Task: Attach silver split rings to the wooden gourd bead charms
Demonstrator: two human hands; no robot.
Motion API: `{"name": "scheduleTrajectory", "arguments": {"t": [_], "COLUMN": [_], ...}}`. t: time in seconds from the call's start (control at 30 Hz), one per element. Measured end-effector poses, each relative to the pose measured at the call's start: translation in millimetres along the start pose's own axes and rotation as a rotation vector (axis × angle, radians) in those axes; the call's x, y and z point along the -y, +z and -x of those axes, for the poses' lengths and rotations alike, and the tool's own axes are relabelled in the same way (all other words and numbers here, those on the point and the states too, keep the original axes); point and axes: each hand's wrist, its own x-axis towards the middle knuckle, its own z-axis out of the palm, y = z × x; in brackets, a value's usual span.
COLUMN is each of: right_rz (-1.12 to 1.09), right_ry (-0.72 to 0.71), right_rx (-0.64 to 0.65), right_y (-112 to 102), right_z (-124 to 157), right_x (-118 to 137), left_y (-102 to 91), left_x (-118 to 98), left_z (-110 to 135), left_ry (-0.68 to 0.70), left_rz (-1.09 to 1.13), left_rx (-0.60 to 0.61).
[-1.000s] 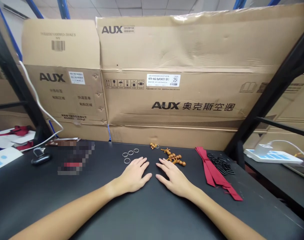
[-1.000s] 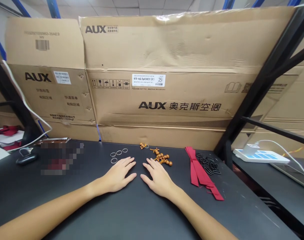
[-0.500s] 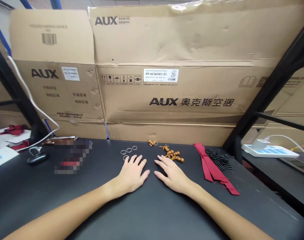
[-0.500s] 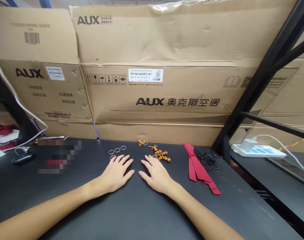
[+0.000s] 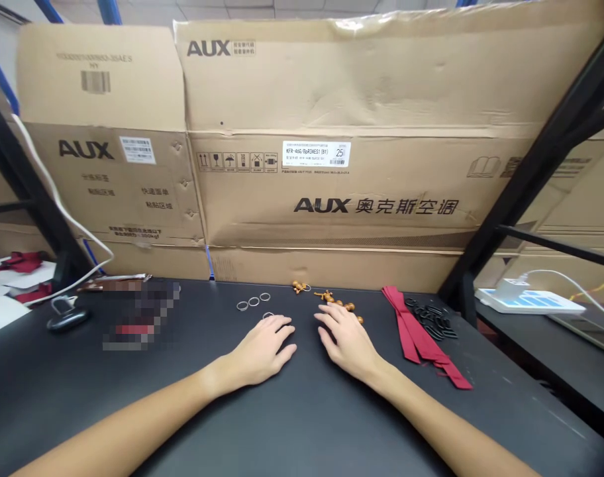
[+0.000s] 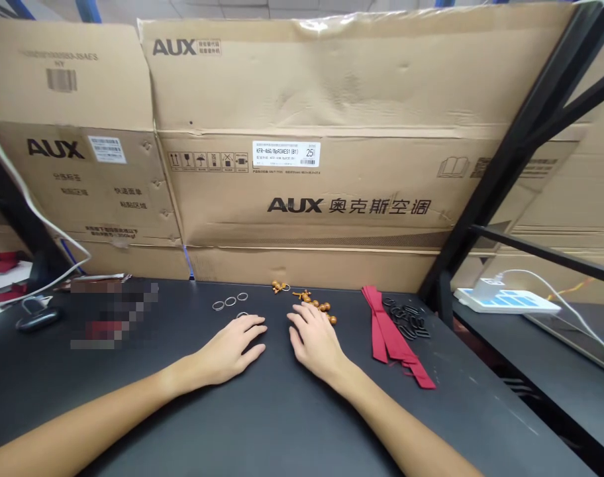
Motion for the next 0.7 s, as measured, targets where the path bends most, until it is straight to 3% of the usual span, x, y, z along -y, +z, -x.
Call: {"name": "scheduleTrajectory", "arguments": {"t": [0.1,0.27,0.37,0.53,0.7], "right_rz": [0.121,0.206,0.171,0.035,0.047], "right_ry": [0.098,0.22,0.192,0.078,0.095], "right_rx": [-0.09,-0.061,-0.063,-0.042,-0.063], "right_y": [-4.8,-3.5,0.4,0.3,-1.8], "right_z": [-5.7,-6.4,-4.6,-3.4,-4.1], "right_x": [-13.3,-27.4,-25.1,-14.6,-12.2], "left_y": [-1.7,1.2,0.8,-2.7,-2.5], "left_x": [-2.5,-5.5,-5.0,-3.1,-4.0], "left_z": [0.1,-0.8,-1.5,-1.3,-2.3], "left_ry": [0.0,-0.158,-0.152,-0.022,-0.057], "left_rz": [-0.019,-0.124,-0.092,0.045,-0.028], "left_rx": [-0.026,-0.082,-0.061,-0.014,-0.056]}}
